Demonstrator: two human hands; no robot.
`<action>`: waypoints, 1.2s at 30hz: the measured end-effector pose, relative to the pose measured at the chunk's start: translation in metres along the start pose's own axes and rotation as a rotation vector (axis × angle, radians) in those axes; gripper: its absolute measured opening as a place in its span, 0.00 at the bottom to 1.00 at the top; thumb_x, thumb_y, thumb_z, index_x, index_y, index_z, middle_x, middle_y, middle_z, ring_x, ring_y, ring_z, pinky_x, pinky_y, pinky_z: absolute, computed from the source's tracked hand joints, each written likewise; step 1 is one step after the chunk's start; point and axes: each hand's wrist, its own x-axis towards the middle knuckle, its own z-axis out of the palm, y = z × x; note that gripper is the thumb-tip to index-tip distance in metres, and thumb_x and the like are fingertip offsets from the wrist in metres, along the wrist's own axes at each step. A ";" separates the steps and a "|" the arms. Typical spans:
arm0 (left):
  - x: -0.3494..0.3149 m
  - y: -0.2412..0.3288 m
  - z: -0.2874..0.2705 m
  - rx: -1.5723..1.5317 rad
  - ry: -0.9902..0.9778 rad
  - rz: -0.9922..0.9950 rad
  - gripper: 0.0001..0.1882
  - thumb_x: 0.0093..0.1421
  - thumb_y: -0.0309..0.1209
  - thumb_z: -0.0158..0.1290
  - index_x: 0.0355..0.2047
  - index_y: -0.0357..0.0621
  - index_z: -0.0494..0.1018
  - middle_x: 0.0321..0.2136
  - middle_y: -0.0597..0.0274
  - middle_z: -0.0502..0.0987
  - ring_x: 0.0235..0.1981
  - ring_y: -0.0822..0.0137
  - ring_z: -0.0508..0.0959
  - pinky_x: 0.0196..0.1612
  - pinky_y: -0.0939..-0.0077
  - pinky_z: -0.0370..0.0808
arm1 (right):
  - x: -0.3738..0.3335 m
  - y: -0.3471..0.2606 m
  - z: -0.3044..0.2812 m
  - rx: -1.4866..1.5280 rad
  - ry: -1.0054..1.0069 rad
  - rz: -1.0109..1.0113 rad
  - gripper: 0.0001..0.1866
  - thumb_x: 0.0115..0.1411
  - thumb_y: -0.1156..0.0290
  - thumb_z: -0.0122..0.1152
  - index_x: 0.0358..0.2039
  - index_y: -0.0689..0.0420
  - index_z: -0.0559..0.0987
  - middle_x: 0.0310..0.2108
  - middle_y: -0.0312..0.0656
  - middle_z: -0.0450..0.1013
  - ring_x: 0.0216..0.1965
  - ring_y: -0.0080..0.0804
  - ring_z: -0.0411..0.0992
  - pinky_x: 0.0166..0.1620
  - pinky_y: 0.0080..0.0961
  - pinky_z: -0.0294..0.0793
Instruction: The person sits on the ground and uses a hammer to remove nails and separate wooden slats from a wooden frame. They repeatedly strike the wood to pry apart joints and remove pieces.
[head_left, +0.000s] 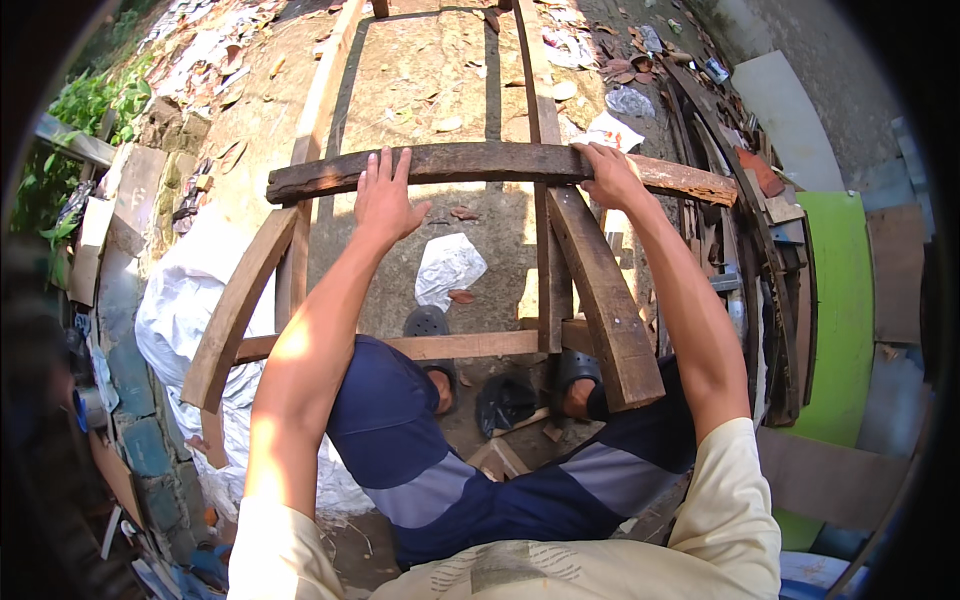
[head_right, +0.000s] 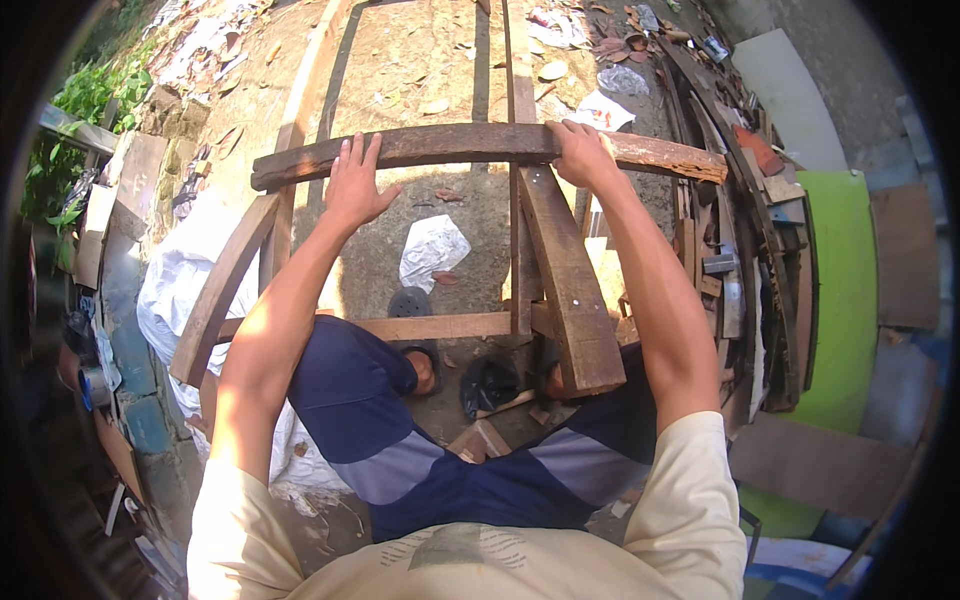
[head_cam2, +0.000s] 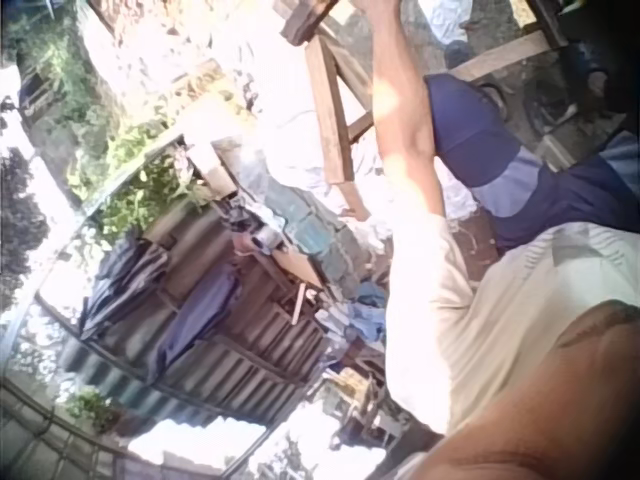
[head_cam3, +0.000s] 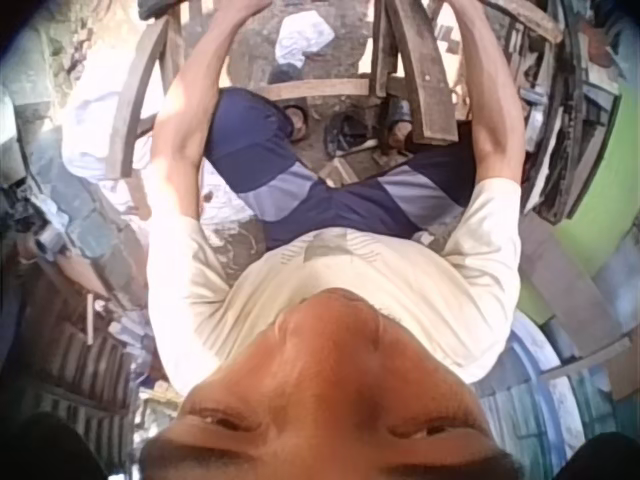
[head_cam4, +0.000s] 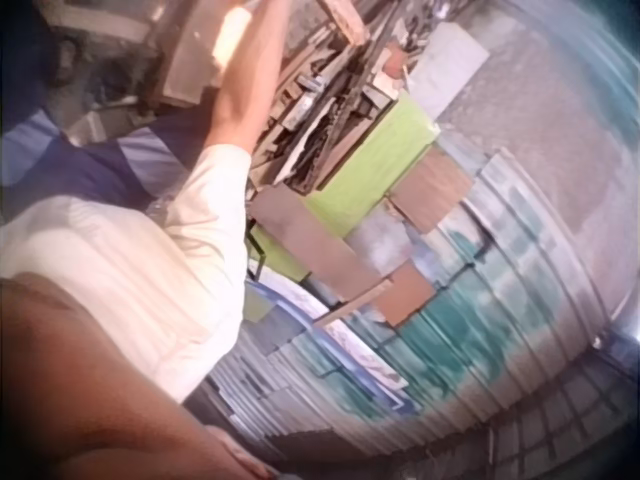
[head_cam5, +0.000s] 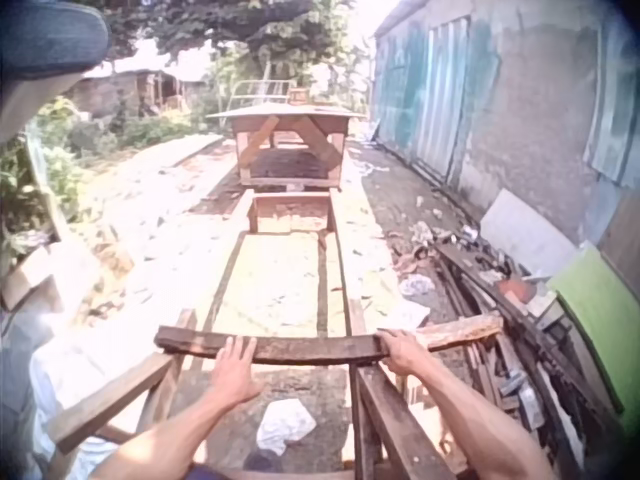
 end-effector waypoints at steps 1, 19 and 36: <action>-0.002 -0.001 -0.002 0.023 -0.024 -0.016 0.52 0.55 0.52 0.61 0.73 0.53 0.46 0.72 0.47 0.47 0.72 0.46 0.48 0.71 0.48 0.50 | -0.001 0.002 0.003 0.006 0.012 0.004 0.39 0.53 0.66 0.71 0.65 0.47 0.66 0.62 0.49 0.64 0.65 0.53 0.59 0.67 0.45 0.59; 0.001 -0.037 -0.005 0.060 -0.043 -0.249 0.61 0.49 0.58 0.63 0.73 0.46 0.40 0.73 0.53 0.43 0.74 0.51 0.43 0.72 0.49 0.46 | 0.006 -0.007 -0.011 0.076 -0.008 0.027 0.37 0.49 0.63 0.75 0.61 0.46 0.72 0.54 0.48 0.70 0.56 0.52 0.66 0.60 0.43 0.68; 0.010 -0.007 -0.012 -0.237 0.180 0.402 0.24 0.59 0.43 0.60 0.53 0.45 0.74 0.50 0.50 0.76 0.53 0.53 0.75 0.53 0.62 0.73 | 0.009 -0.001 -0.005 0.078 -0.012 0.017 0.39 0.47 0.63 0.76 0.61 0.48 0.71 0.55 0.49 0.69 0.57 0.54 0.65 0.61 0.45 0.66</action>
